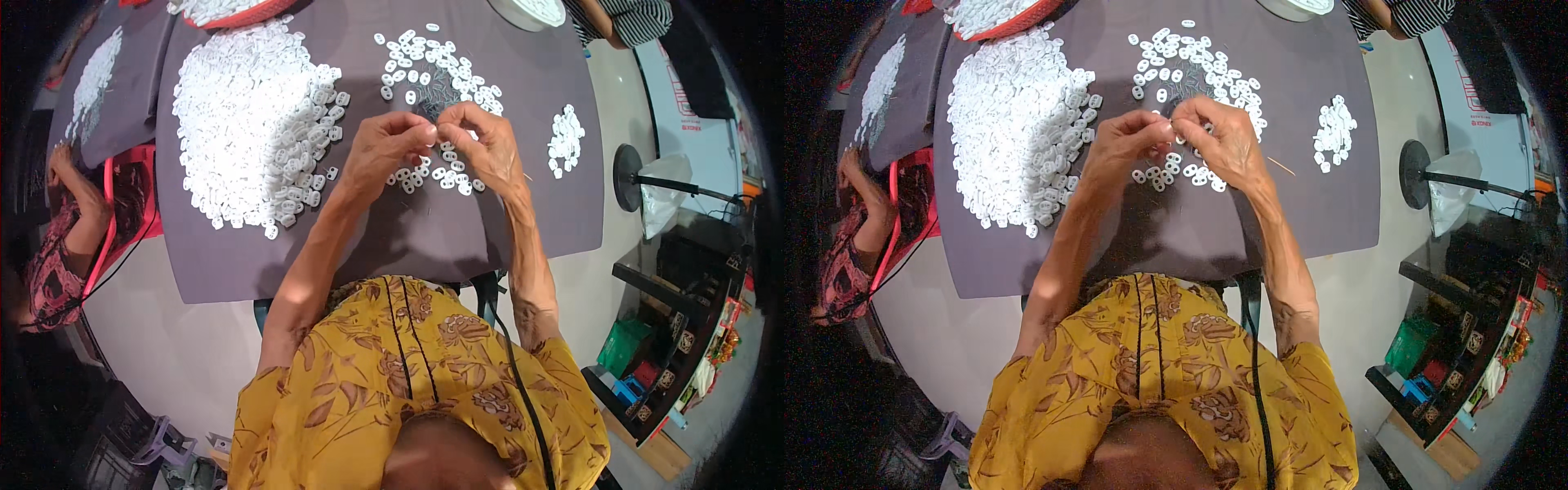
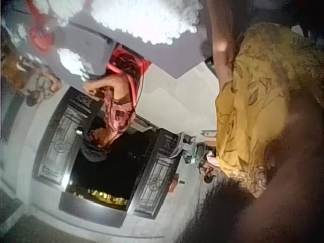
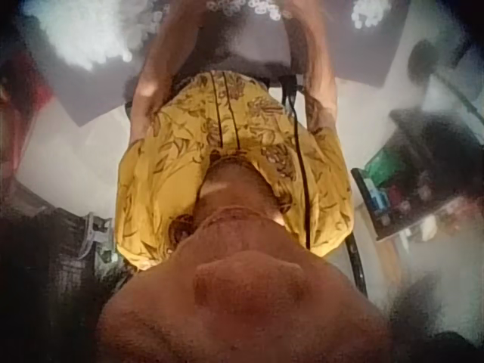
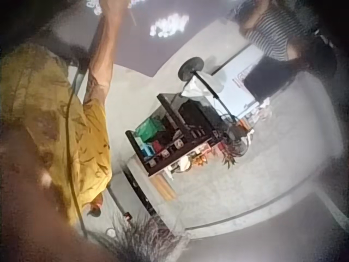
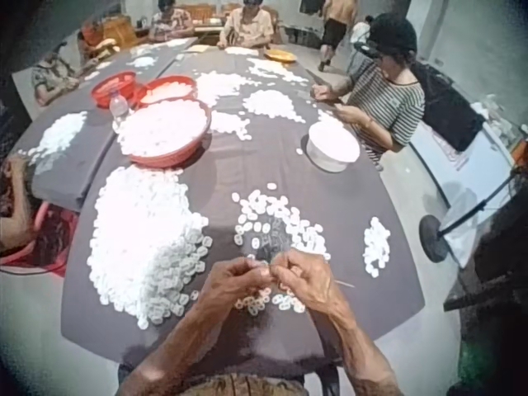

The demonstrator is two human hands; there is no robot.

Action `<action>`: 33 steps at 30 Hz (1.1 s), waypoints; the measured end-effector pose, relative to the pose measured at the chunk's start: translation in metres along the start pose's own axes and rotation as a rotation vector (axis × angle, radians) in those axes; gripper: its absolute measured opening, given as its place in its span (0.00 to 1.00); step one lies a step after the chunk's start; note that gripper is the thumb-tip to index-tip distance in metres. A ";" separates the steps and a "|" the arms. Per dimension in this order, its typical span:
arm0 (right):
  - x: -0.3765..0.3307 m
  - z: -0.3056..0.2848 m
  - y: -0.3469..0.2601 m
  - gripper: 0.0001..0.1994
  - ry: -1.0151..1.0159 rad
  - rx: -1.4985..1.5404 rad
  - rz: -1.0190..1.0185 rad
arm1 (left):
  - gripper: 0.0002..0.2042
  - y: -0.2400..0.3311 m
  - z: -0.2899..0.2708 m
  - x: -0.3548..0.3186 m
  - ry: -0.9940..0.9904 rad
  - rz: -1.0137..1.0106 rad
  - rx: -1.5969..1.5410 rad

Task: The recorder is manually assembling small grey components into white plastic clips at a workshop table.

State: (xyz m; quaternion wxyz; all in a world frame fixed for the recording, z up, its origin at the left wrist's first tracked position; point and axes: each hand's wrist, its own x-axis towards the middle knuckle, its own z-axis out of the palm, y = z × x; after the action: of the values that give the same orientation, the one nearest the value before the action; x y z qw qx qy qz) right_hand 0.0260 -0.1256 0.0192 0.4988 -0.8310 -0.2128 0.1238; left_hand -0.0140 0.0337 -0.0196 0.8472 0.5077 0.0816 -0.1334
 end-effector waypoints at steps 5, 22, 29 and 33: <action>0.014 0.009 -0.001 0.05 -0.014 0.165 0.011 | 0.06 0.012 -0.011 0.005 0.006 0.032 -0.044; 0.012 0.008 0.029 0.04 0.054 0.149 0.121 | 0.07 -0.006 -0.026 0.011 0.217 0.090 0.116; 0.016 0.031 0.045 0.05 0.032 -0.390 -0.206 | 0.09 -0.013 -0.033 0.000 0.318 0.139 0.417; 0.009 0.016 0.023 0.05 0.087 -0.332 -0.271 | 0.07 0.025 -0.008 -0.019 0.314 0.283 0.366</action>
State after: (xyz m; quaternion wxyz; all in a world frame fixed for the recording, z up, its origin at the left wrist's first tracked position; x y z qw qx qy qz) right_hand 0.0326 -0.1185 -0.0090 0.3759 -0.8702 -0.3181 -0.0170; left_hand -0.0242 0.0542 0.0026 0.7288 0.6729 0.1147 0.0539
